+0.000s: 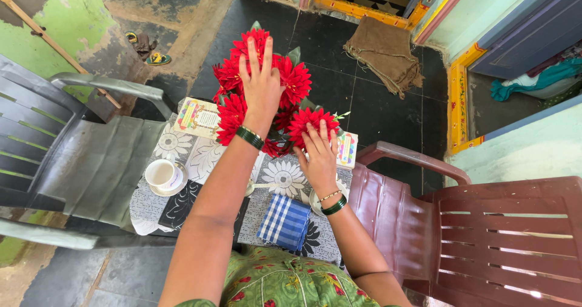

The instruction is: The person wipes a gray plastic chair with a blue and white checkered cloth, then moves to a small table to arrange a stack of white cups and saucers. Finally, the person adjusts a red artificial flower arrangement on the table.

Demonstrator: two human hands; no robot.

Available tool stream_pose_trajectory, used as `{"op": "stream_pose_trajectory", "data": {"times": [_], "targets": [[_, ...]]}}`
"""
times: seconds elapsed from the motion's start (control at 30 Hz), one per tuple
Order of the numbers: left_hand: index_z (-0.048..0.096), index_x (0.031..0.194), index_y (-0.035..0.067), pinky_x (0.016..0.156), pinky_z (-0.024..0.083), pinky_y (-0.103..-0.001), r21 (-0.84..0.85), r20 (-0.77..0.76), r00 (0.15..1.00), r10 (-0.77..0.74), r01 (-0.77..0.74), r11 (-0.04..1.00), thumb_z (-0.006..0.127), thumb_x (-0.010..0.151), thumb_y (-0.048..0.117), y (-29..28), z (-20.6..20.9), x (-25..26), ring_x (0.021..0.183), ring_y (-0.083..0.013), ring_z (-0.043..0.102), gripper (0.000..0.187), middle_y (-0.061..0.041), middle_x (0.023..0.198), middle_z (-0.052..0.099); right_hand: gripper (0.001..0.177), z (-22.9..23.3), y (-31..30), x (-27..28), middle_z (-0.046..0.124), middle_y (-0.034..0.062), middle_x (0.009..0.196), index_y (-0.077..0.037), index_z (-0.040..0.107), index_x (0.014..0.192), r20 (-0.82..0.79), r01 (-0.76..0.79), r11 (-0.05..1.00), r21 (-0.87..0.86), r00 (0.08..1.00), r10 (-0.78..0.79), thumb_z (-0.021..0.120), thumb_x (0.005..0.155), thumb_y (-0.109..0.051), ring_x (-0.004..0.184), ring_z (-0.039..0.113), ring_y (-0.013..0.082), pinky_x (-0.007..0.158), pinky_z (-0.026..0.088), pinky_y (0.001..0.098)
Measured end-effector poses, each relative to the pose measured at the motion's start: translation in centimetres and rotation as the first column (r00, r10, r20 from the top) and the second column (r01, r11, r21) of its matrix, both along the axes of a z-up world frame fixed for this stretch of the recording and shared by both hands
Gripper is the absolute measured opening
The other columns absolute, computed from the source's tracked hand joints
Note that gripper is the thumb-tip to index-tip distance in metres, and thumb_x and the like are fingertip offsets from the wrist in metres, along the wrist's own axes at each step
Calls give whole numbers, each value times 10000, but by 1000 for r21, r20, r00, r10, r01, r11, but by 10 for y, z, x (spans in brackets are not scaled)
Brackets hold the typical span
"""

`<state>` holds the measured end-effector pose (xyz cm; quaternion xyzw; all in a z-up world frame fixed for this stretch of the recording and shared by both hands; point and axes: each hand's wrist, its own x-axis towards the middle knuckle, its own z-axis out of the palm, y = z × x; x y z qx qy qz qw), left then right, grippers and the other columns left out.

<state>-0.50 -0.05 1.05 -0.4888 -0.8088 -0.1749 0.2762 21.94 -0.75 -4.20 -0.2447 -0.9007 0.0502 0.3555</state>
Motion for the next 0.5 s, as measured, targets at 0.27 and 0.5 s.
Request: {"op": "stream_pose_trajectory", "data": {"times": [0.27, 0.5], "targets": [[740, 850, 69, 1230, 234, -584, 89, -80, 997, -13, 20, 996, 846, 761, 290, -4, -9, -7, 1575, -412, 190, 260, -128, 1707, 286, 393, -13, 64, 2, 579, 152, 1472, 2, 650, 1314, -115, 62, 989, -134, 990, -78, 690, 966, -176, 1498, 392, 351, 1235, 246, 497], [715, 841, 70, 1204, 272, -594, 41, -28, 1000, 15, -14, 999, 687, 901, 167, -23, -23, 13, 1546, -437, 226, 117, -143, 1655, 379, 389, -21, 117, -16, 571, 160, 1495, -4, 628, 1369, -111, 34, 988, -154, 992, -52, 615, 1007, -147, 1502, 396, 353, 1217, 260, 492]]}}
